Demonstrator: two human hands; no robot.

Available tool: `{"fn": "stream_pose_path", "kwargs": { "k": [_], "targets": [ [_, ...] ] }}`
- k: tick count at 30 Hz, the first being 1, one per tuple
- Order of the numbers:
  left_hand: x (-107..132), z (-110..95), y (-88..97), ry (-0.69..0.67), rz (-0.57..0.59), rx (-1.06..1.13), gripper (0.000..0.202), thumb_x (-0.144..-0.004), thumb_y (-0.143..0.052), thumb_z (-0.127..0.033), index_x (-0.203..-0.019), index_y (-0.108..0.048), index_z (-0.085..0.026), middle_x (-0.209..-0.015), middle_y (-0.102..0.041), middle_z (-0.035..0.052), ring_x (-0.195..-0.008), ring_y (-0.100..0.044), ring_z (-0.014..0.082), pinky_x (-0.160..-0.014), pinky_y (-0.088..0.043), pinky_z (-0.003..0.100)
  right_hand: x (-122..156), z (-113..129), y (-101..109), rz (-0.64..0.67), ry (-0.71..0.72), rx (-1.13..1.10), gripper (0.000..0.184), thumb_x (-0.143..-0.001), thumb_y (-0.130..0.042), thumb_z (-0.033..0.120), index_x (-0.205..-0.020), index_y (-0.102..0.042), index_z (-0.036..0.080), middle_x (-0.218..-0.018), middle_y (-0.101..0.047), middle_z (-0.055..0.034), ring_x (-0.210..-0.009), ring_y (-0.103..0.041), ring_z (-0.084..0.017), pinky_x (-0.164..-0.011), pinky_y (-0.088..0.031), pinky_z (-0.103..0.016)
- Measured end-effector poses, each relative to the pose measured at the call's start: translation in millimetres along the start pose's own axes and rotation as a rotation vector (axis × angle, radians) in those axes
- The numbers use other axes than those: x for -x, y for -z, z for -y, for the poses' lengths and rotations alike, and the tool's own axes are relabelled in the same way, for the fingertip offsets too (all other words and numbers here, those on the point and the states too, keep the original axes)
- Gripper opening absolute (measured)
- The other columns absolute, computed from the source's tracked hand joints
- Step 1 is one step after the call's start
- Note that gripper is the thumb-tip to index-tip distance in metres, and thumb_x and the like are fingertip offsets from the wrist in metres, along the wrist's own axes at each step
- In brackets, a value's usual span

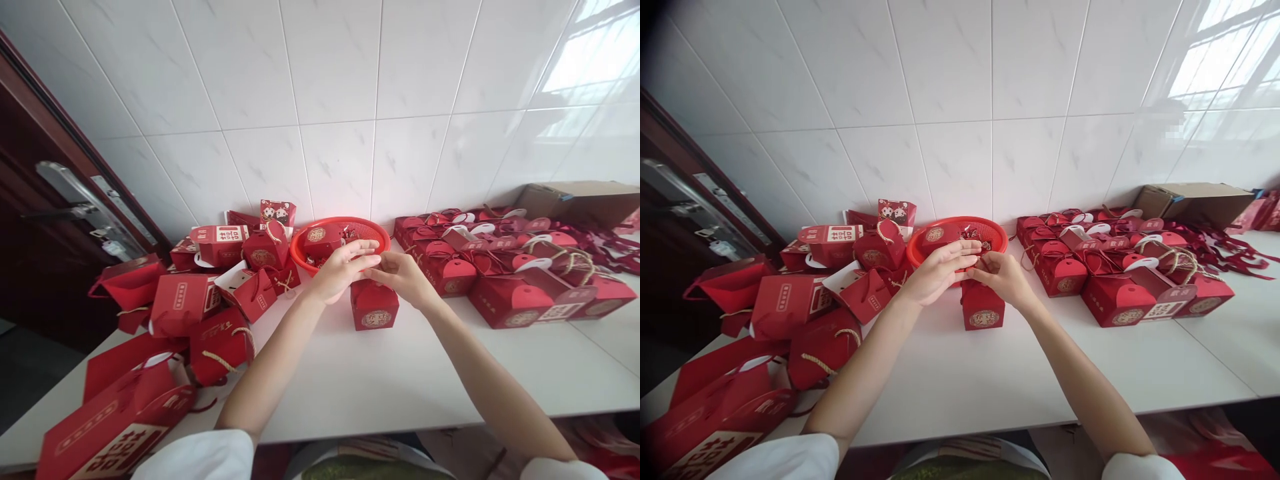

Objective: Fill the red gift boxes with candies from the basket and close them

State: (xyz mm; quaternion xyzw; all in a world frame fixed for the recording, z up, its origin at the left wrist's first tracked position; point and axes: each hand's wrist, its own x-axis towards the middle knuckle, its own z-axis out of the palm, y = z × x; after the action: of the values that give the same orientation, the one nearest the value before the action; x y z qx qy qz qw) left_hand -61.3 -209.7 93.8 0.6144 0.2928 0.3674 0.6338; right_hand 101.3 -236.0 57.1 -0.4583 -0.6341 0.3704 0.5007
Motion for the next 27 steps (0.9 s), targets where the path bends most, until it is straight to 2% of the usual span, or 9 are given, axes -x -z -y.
{"fn": "stream_pose_path", "kwargs": {
  "k": [6, 9, 11, 14, 17, 20, 22, 24, 27],
  "targets": [
    [0.1, 10.0, 4.3, -0.028, 0.008, -0.136, 0.048, -0.079, -0.073, -0.023, -0.124, -0.060, -0.019, -0.143, -0.052, 0.0128, -0.129, -0.054, 0.0269, -0.103, -0.050, 0.040, 1.0, -9.1, -1.2, -0.082, -0.019, -0.005, 0.030, -0.077, -0.073, 0.045, -0.070, -0.060, 0.019, -0.069, -0.061, -0.0005, -0.067, -0.057, -0.016, -0.064, -0.046, -0.030],
    [4.5, 22.9, 7.4, -0.060, -0.053, -0.374, 0.064, -0.073, -0.078, -0.022, -0.133, -0.055, -0.022, -0.144, -0.052, 0.0114, -0.128, -0.054, 0.0289, -0.101, -0.050, 0.041, 2.0, -10.8, -1.7, -0.137, -0.056, -0.107, 0.028, -0.075, -0.072, 0.043, -0.070, -0.057, 0.020, -0.069, -0.062, -0.0003, -0.069, -0.059, -0.016, -0.066, -0.047, -0.030],
    [7.1, 34.1, 7.9, -0.087, -0.117, -0.573, 0.066, -0.071, -0.080, -0.023, -0.133, -0.056, -0.022, -0.137, -0.057, 0.0114, -0.125, -0.056, 0.0299, -0.101, -0.049, 0.043, 2.6, -11.3, -2.0, -0.125, -0.081, -0.208, 0.026, -0.075, -0.070, 0.042, -0.071, -0.057, 0.021, -0.071, -0.065, -0.0012, -0.073, -0.062, -0.017, -0.073, -0.049, -0.031],
    [7.8, 52.5, 7.2, -0.130, -0.124, -0.771, 0.044, -0.074, -0.078, -0.023, -0.117, -0.066, -0.021, -0.118, -0.067, 0.0085, -0.113, -0.060, 0.0293, -0.099, -0.048, 0.044, 3.5, -14.3, -2.9, -0.071, -0.103, -0.325, 0.022, -0.077, -0.067, 0.039, -0.069, -0.057, 0.021, -0.071, -0.067, -0.0019, -0.073, -0.063, -0.017, -0.080, -0.050, -0.032],
    [5.6, 68.6, 7.5, -0.124, -0.071, -0.852, 0.024, -0.077, -0.075, -0.027, -0.098, -0.071, -0.019, -0.101, -0.070, 0.0065, -0.104, -0.062, 0.0295, -0.094, -0.049, 0.044, 4.9, -20.1, -3.1, -0.047, -0.121, -0.319, 0.019, -0.075, -0.066, 0.035, -0.067, -0.058, 0.020, -0.066, -0.065, -0.0003, -0.068, -0.060, -0.015, -0.076, -0.049, -0.030],
    [3.1, 79.0, 10.2, -0.094, -0.023, -0.845, 0.022, -0.079, -0.072, -0.028, -0.098, -0.072, -0.019, -0.099, -0.071, 0.0063, -0.102, -0.063, 0.0287, -0.091, -0.050, 0.042, 7.1, -24.3, 0.2, 0.000, -0.127, -0.176, 0.014, -0.071, -0.066, 0.032, -0.073, -0.064, 0.018, -0.070, -0.065, -0.0004, -0.066, -0.058, -0.014, -0.067, -0.046, -0.027],
    [1.9, 83.4, 13.1, -0.077, -0.013, -0.813, 0.025, -0.079, -0.072, -0.028, -0.102, -0.073, -0.018, -0.105, -0.071, 0.0074, -0.104, -0.064, 0.0283, -0.092, -0.051, 0.041, 8.9, -24.5, 3.7, -0.009, -0.128, 0.062, 0.010, -0.067, -0.066, 0.026, -0.073, -0.065, 0.018, -0.069, -0.063, 0.0002, -0.063, -0.054, -0.014, -0.059, -0.040, -0.026],
    [0.6, 87.0, 16.0, -0.068, -0.023, -0.782, 0.033, -0.077, -0.074, -0.027, -0.108, -0.072, -0.018, -0.113, -0.070, 0.0095, -0.110, -0.063, 0.0288, -0.096, -0.050, 0.041, 10.4, -23.3, 6.2, -0.055, -0.144, 0.361, 0.002, -0.066, -0.062, 0.018, -0.065, -0.062, 0.019, -0.060, -0.056, 0.0017, -0.058, -0.048, -0.013, -0.055, -0.033, -0.026],
    [-0.9, 91.2, 18.9, -0.081, -0.014, -0.752, 0.041, -0.077, -0.074, -0.028, -0.117, -0.069, -0.018, -0.120, -0.067, 0.0118, -0.116, -0.061, 0.0292, -0.102, -0.048, 0.042, 11.1, -20.6, 6.6, -0.046, -0.186, 0.609, 0.019, -0.070, -0.056, 0.014, -0.053, -0.051, 0.019, -0.052, -0.048, 0.0023, -0.053, -0.040, -0.012, -0.053, -0.027, -0.028]
  ]
}}
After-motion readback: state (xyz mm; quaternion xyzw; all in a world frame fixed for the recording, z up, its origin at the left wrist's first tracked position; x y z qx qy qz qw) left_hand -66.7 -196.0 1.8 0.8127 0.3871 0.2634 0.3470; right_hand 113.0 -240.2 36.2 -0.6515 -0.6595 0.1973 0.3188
